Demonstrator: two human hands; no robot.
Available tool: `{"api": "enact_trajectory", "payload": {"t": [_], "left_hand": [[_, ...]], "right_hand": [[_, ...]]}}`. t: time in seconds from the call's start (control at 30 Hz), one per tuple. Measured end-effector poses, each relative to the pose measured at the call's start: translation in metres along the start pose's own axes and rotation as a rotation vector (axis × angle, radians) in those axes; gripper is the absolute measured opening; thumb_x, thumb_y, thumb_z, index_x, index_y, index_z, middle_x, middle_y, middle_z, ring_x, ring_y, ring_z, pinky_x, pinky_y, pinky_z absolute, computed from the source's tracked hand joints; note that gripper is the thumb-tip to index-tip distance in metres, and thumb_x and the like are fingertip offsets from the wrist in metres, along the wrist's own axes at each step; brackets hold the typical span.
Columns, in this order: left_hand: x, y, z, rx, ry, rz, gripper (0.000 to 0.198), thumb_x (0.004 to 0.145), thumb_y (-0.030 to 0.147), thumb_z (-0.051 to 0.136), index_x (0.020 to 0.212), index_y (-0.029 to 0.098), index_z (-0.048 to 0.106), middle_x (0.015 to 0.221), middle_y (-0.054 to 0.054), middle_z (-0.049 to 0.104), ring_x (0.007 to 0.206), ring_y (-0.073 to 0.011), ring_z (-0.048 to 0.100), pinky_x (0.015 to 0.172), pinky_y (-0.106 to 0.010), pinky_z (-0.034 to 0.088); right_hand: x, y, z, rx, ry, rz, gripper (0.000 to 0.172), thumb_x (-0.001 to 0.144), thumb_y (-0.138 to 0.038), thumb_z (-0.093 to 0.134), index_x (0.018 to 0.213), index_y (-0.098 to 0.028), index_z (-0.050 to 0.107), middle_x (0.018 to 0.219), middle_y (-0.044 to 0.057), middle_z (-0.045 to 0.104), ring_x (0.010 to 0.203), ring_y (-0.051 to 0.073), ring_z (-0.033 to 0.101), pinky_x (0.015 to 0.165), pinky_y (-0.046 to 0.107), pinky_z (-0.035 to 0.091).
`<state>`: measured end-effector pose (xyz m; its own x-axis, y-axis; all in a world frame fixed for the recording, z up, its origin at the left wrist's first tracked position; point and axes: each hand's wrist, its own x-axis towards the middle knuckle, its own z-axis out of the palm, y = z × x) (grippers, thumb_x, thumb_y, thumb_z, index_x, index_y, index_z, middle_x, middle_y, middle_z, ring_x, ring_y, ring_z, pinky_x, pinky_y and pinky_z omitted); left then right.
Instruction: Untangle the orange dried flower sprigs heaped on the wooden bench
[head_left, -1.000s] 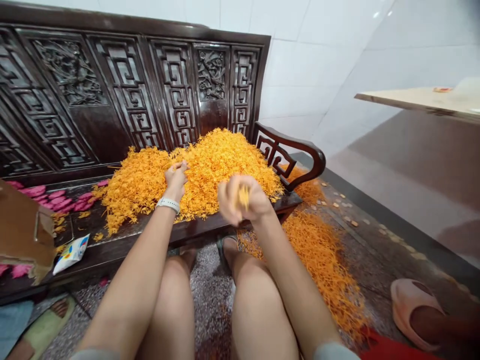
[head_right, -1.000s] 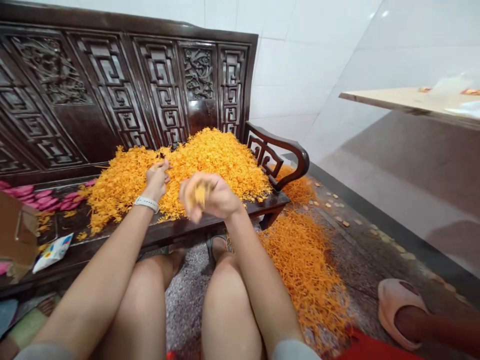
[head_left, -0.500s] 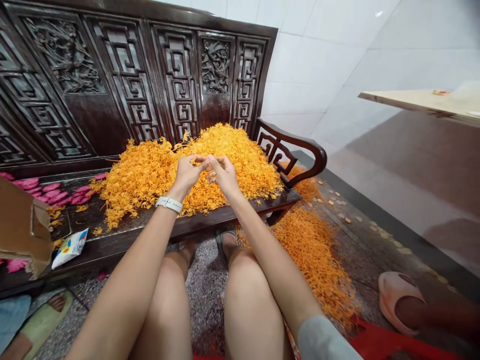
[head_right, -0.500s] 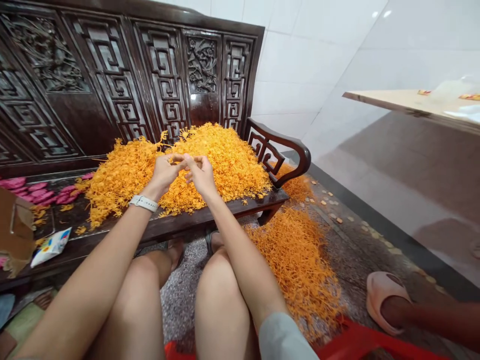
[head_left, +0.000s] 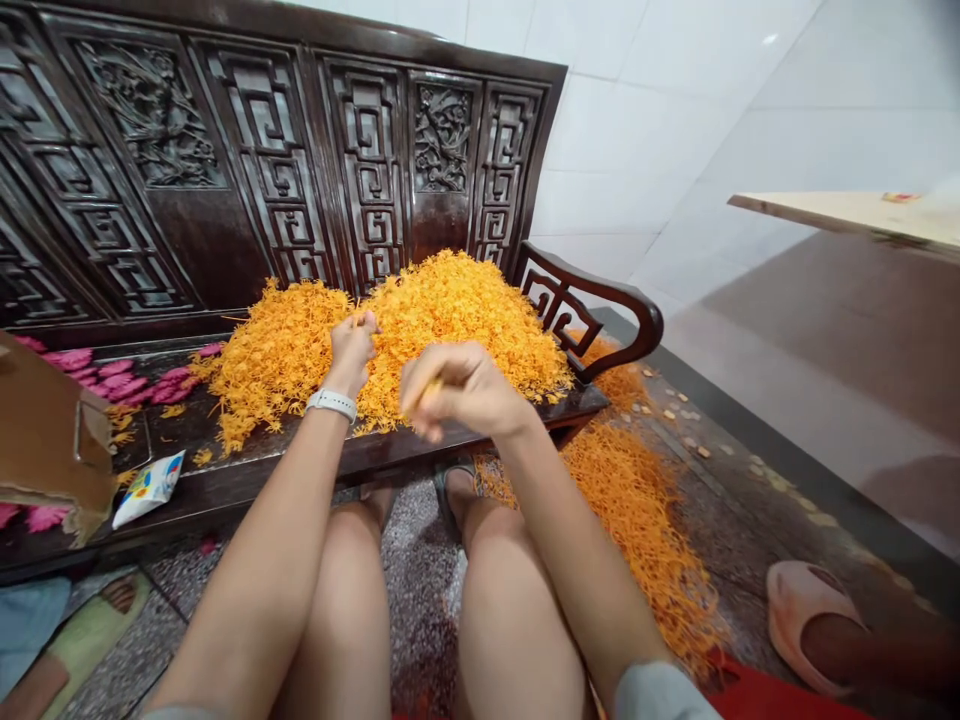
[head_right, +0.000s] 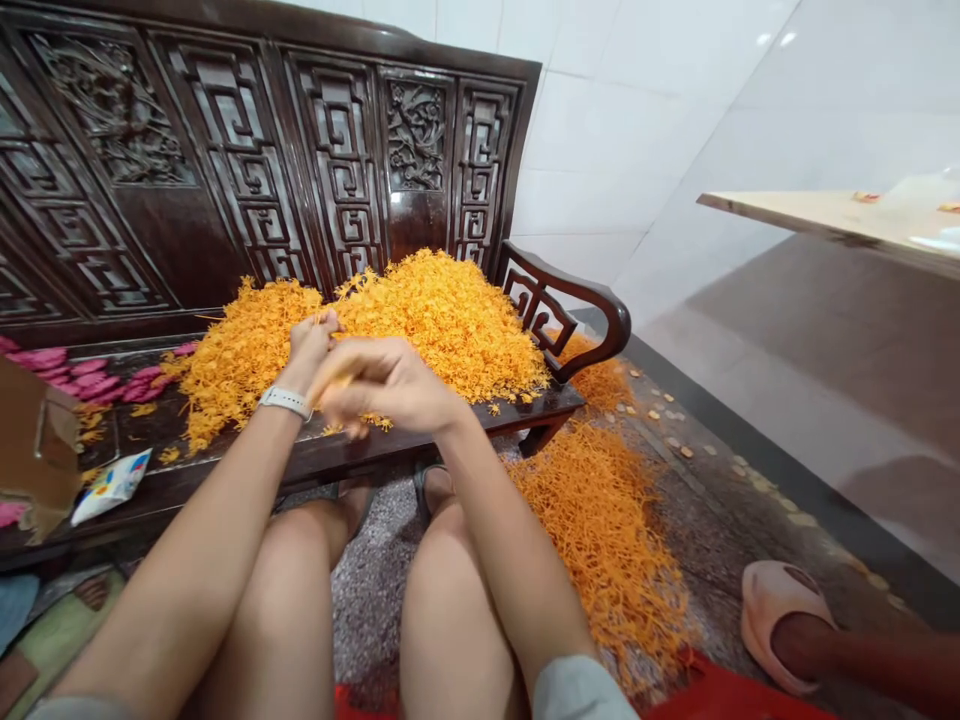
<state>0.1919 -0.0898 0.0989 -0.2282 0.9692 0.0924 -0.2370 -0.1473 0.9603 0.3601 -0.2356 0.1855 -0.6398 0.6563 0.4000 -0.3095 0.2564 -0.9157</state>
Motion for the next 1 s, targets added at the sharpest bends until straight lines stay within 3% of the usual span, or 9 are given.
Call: {"api": "enact_trajectory", "payload": {"t": [0.07,0.13,0.2,0.3,0.5,0.7,0.8,0.9,1.0], "left_hand": [[-0.001,0.002,-0.001,-0.078,0.031,-0.041,0.026,0.087,0.034,0.073,0.078,0.02,0.054,0.069,0.002,0.058,0.047,-0.0064,0.033,0.045,-0.024,0.023],[-0.001,0.006,0.0,-0.153,0.025,-0.075,0.025,0.081,0.033,0.077,0.079,0.019,0.056,0.07,0.0,0.06,0.049,-0.0067,0.04,0.044,-0.022,0.027],[-0.002,0.012,-0.001,-0.21,0.001,-0.123,0.022,0.075,0.029,0.078,0.078,0.017,0.06,0.073,-0.001,0.064,0.053,-0.0071,0.047,0.046,-0.021,0.033],[-0.006,0.017,-0.002,-0.296,-0.065,-0.223,0.015,0.07,0.023,0.074,0.078,0.016,0.063,0.082,-0.003,0.07,0.058,-0.0069,0.054,0.051,-0.019,0.041],[-0.016,0.011,0.009,-0.228,-0.279,-0.213,0.013,0.064,0.017,0.069,0.073,0.015,0.06,0.083,-0.005,0.071,0.063,-0.0076,0.06,0.064,-0.022,0.052],[-0.023,0.009,0.023,-0.077,-0.434,-0.223,0.019,0.069,0.02,0.075,0.073,0.017,0.056,0.073,-0.003,0.064,0.064,-0.0117,0.065,0.067,-0.027,0.055],[-0.028,0.011,0.025,0.0,-0.53,-0.219,0.025,0.073,0.022,0.082,0.077,0.018,0.057,0.072,-0.001,0.062,0.062,-0.0121,0.062,0.062,-0.027,0.054],[-0.033,0.011,0.025,0.047,-0.64,-0.23,0.034,0.074,0.026,0.09,0.082,0.019,0.057,0.073,-0.001,0.063,0.062,-0.0132,0.064,0.062,-0.028,0.055],[-0.034,0.01,0.026,0.016,-0.586,-0.213,0.036,0.078,0.031,0.09,0.085,0.019,0.057,0.085,-0.006,0.072,0.07,-0.0147,0.071,0.066,-0.027,0.057]], "right_hand": [[0.002,0.017,-0.025,0.136,0.386,-0.032,0.035,0.092,-0.051,0.074,0.111,-0.023,0.068,0.093,0.004,0.071,0.068,0.012,0.063,0.061,0.024,0.055],[0.005,0.043,-0.052,0.2,0.755,0.069,0.04,0.094,-0.05,0.072,0.123,-0.024,0.062,0.121,0.011,0.069,0.088,0.017,0.069,0.072,0.029,0.06],[0.006,0.068,-0.07,0.158,0.963,0.237,0.044,0.092,-0.047,0.075,0.126,-0.025,0.058,0.138,0.014,0.062,0.098,0.019,0.069,0.074,0.03,0.061],[0.006,0.088,-0.079,0.112,0.951,0.335,0.037,0.091,-0.045,0.076,0.117,-0.023,0.061,0.134,0.011,0.064,0.09,0.016,0.069,0.069,0.026,0.06],[0.011,0.088,-0.07,0.124,0.812,0.226,0.035,0.091,-0.046,0.078,0.11,-0.022,0.062,0.106,0.005,0.068,0.07,0.011,0.065,0.062,0.025,0.057],[0.018,0.094,-0.071,-0.041,0.864,0.093,0.027,0.086,-0.035,0.081,0.1,-0.021,0.063,0.086,-0.002,0.061,0.064,0.008,0.057,0.058,0.024,0.051],[0.019,0.091,-0.075,-0.066,0.9,0.039,0.02,0.092,-0.033,0.074,0.107,-0.023,0.067,0.076,-0.003,0.059,0.063,0.009,0.054,0.06,0.024,0.047],[0.019,0.086,-0.081,-0.082,0.931,0.028,0.012,0.096,-0.033,0.069,0.096,-0.021,0.069,0.08,0.0,0.063,0.067,0.009,0.056,0.064,0.024,0.046],[0.017,0.083,-0.085,-0.015,1.001,0.077,0.019,0.096,-0.038,0.071,0.103,-0.022,0.066,0.088,0.001,0.067,0.07,0.01,0.059,0.062,0.024,0.047]]}}
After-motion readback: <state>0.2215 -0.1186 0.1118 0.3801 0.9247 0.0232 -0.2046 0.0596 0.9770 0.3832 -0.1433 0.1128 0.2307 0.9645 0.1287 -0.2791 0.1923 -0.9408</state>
